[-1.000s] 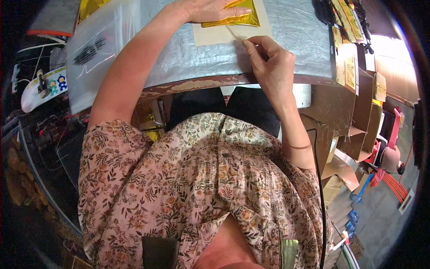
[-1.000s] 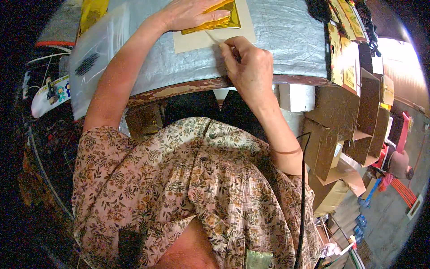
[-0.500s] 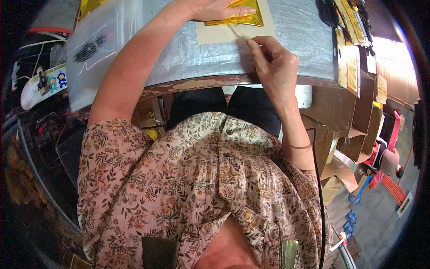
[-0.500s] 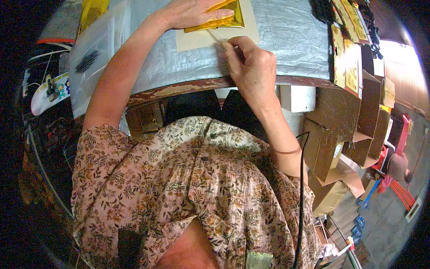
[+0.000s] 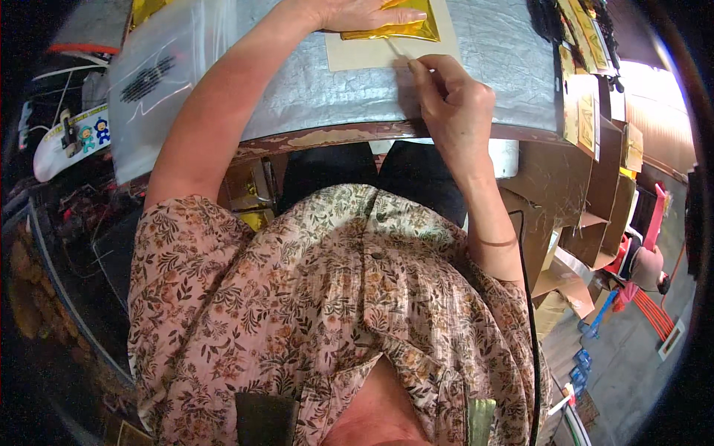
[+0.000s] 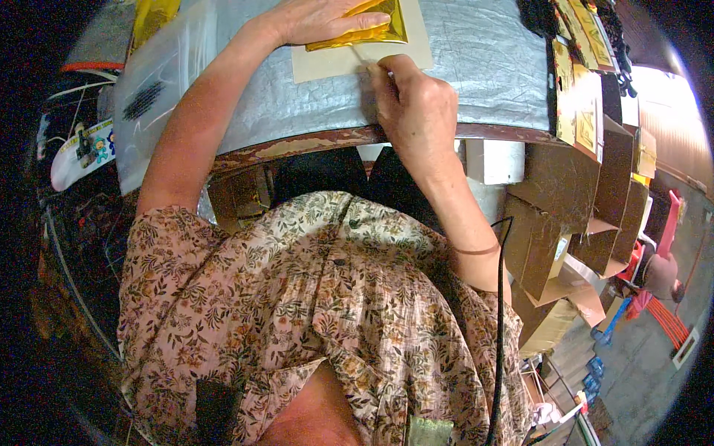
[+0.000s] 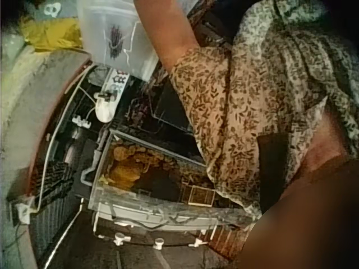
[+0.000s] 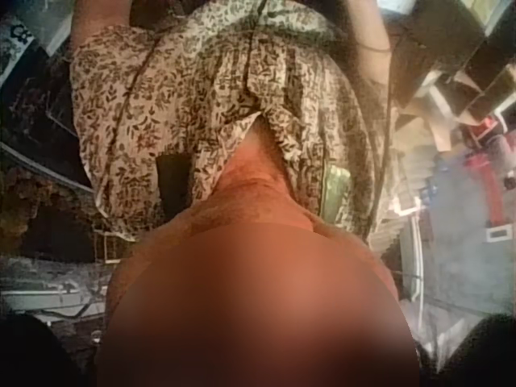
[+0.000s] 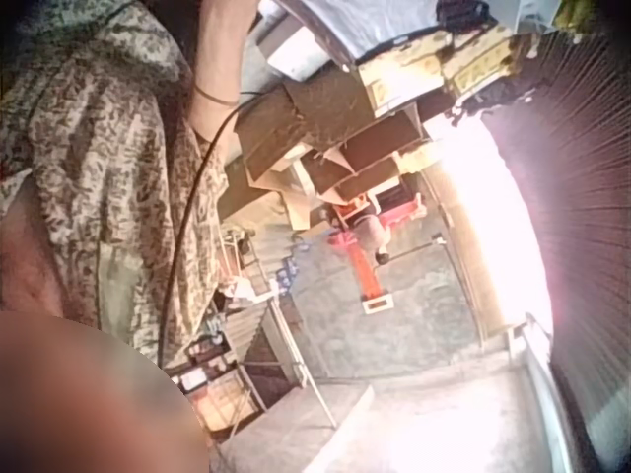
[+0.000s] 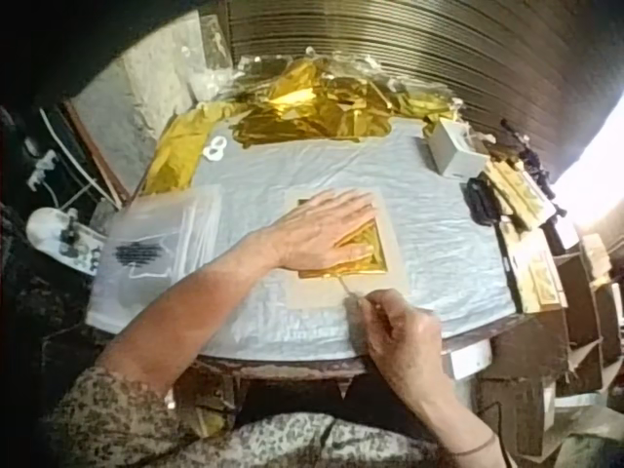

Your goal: The person folds and smooths large gold foil sheets on an assembly table, using a squeegee to flatten them.

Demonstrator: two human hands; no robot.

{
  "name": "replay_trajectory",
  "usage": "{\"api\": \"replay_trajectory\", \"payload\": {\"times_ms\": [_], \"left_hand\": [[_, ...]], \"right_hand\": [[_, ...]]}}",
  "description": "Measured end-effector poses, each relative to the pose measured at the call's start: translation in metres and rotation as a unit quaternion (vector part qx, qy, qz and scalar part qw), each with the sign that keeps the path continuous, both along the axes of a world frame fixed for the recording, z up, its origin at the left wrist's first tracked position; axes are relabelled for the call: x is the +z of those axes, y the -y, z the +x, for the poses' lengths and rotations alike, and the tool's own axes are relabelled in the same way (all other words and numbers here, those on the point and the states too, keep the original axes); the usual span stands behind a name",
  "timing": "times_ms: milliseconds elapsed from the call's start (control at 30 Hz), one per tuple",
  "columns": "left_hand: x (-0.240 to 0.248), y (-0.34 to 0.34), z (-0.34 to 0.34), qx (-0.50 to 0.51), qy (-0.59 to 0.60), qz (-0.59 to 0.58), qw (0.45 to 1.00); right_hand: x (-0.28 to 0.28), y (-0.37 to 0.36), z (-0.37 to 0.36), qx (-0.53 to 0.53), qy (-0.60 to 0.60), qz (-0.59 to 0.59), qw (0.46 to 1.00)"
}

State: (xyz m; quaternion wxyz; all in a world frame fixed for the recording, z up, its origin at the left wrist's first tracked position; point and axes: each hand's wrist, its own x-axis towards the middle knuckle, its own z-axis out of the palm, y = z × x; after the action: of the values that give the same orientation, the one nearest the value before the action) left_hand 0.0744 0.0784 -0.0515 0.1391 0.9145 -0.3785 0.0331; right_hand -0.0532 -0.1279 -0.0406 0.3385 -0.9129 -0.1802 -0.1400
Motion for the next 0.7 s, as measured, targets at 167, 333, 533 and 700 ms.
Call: {"api": "replay_trajectory", "payload": {"times_ms": [167,333,533,700], "left_hand": [[0.007,0.001,-0.003,-0.007,-0.014,-0.005,1.0],[0.007,0.001,-0.004,-0.004,-0.01,-0.002,1.0],[0.007,0.001,-0.005,-0.006,-0.017,-0.009,1.0],[0.009,0.002,-0.007,-0.002,-0.019,-0.015,1.0]], "right_hand": [[0.001,-0.002,0.003,-0.001,0.004,-0.035,0.999],[0.002,-0.008,0.009,0.0,0.002,-0.063,0.998],[-0.004,-0.01,0.014,0.004,0.001,-0.054,0.999],[-0.003,-0.008,0.013,0.003,-0.035,-0.028,0.999]]}}
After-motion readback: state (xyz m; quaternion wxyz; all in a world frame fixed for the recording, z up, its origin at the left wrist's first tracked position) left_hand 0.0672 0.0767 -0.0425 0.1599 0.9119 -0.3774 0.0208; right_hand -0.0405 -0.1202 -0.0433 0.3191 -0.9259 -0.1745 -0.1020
